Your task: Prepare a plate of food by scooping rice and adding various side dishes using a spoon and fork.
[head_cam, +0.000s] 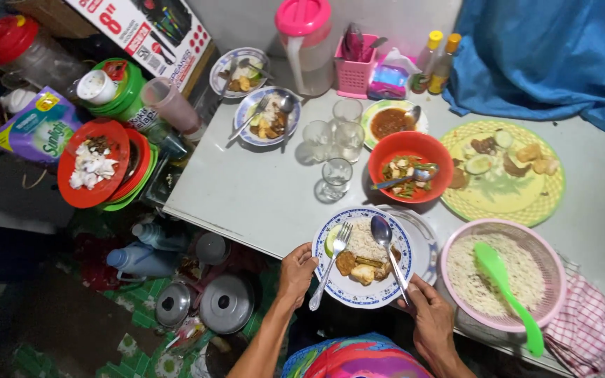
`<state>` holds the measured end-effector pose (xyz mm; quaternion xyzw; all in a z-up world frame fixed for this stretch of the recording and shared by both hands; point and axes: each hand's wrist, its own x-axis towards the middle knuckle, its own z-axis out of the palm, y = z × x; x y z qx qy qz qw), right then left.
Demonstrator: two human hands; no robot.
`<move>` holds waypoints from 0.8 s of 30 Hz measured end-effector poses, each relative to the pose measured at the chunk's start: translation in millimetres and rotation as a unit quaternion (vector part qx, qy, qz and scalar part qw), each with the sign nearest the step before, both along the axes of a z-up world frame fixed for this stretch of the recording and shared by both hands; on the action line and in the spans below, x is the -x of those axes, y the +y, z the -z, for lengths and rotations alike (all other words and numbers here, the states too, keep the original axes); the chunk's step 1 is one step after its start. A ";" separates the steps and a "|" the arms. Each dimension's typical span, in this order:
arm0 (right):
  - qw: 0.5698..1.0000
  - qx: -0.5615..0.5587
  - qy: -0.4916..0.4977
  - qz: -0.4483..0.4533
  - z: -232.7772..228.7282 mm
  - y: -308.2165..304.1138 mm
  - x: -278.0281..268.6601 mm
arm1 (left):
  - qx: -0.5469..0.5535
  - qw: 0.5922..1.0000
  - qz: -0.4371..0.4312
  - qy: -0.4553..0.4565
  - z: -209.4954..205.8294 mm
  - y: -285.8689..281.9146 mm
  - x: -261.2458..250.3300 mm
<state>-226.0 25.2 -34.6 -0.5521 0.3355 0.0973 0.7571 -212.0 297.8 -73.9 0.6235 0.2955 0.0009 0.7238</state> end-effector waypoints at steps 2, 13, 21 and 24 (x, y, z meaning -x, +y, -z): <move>1.000 0.006 -0.003 -0.008 -8.3 16.0 -4.7 | 0.014 1.000 -0.014 0.009 -9.1 12.9 3.2; 0.999 0.006 0.010 -0.051 -33.0 142.5 -33.8 | 0.111 0.989 -0.097 0.018 -1.9 127.8 3.1; 0.995 -0.004 0.039 -0.090 -24.8 261.8 -70.5 | 0.112 0.984 -0.140 0.008 20.1 235.1 -3.3; 0.994 0.010 0.047 -0.103 -25.3 304.3 -86.2 | 0.116 0.982 -0.145 0.024 43.6 276.9 -9.8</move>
